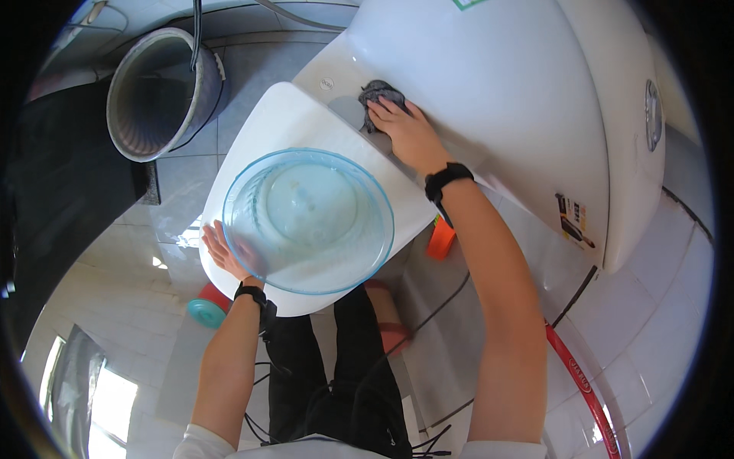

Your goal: Cleaning the exterior of a toilet tank and lid with a rag.

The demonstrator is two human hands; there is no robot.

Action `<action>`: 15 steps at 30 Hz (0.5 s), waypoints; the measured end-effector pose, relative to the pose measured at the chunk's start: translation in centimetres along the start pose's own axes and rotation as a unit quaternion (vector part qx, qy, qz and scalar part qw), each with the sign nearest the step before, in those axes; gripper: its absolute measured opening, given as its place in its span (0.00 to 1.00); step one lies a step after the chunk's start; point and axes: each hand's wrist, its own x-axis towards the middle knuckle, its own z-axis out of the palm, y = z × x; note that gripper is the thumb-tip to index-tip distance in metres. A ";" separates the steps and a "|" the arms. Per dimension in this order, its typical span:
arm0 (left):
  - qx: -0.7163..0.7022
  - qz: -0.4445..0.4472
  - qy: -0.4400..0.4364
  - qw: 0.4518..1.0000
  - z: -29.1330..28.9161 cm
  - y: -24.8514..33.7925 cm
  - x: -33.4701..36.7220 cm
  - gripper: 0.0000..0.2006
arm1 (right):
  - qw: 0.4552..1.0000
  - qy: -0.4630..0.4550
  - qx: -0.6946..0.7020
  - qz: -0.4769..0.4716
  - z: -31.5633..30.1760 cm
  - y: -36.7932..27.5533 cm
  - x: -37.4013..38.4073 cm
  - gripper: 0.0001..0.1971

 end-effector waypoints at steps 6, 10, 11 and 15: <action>0.019 0.007 0.001 1.000 -0.4 -0.1 0.2 0.27 | 0.995 -0.084 -0.034 -0.031 0.4 -0.7 -3.9 0.23; 0.025 0.001 -0.006 1.000 -0.5 0.0 0.1 0.26 | 0.996 -0.054 -0.066 -0.018 0.4 -0.6 -4.0 0.23; 0.012 0.003 -0.001 1.000 -0.4 0.1 0.3 0.26 | 0.996 -0.053 -0.064 -0.021 0.5 -0.7 -2.9 0.23; 0.026 -0.002 -0.002 1.000 0.1 -0.1 -0.1 0.26 | 0.991 0.122 0.048 0.030 0.9 -0.8 2.4 0.20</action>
